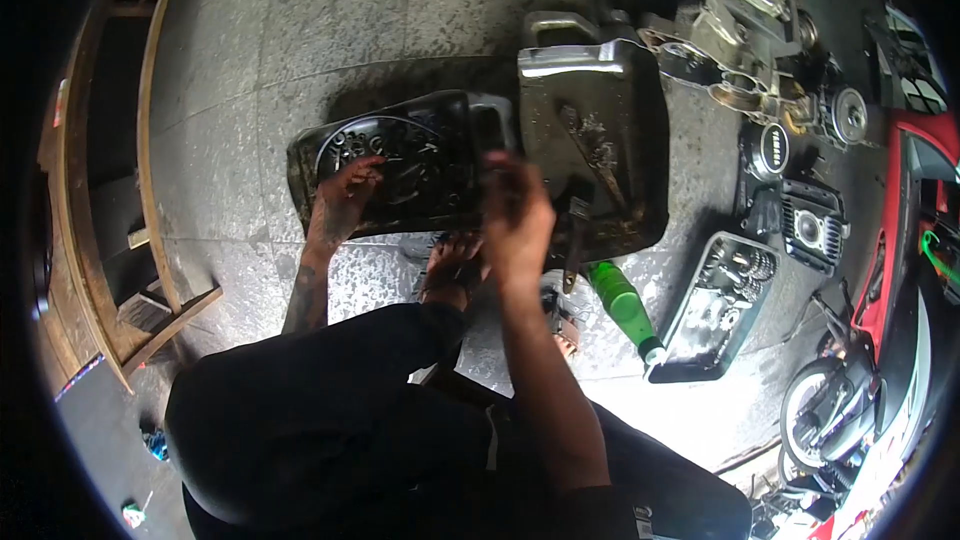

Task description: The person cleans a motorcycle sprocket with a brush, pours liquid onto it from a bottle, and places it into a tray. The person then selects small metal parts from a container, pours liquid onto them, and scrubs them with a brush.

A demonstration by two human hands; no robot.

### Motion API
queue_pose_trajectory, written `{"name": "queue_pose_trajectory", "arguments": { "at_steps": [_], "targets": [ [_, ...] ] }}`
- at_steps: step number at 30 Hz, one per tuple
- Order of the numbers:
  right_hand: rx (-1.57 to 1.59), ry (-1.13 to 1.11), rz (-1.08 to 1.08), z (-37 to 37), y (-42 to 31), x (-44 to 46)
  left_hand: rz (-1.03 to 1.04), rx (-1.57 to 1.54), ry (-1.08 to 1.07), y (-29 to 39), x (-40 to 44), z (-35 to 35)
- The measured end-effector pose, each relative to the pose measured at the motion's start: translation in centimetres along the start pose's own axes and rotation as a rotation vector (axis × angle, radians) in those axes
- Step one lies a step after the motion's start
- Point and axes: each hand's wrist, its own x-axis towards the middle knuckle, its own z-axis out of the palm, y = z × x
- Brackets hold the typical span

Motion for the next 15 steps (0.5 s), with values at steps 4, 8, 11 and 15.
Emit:
{"name": "queue_pose_trajectory", "arguments": {
  "at_steps": [4, 8, 11, 15],
  "targets": [
    [0.121, 0.269, -0.047, -2.6, 0.4, 4.3, -0.096, -0.147, 0.152, -0.7, -0.1, -0.9],
    [0.031, 0.260, -0.011, -5.8, 0.1, 7.4, -0.173, -0.180, 0.286, 0.3, -0.5, -2.1],
    [-0.062, 0.197, -0.017, -6.2, -1.0, 6.6, -0.112, -0.146, 0.358, -1.7, -0.6, -2.4],
    [-0.359, 0.067, -0.034, -6.9, 0.6, 3.5, -0.002, -0.043, 0.457, -4.0, -0.2, -2.9]
  ]
}}
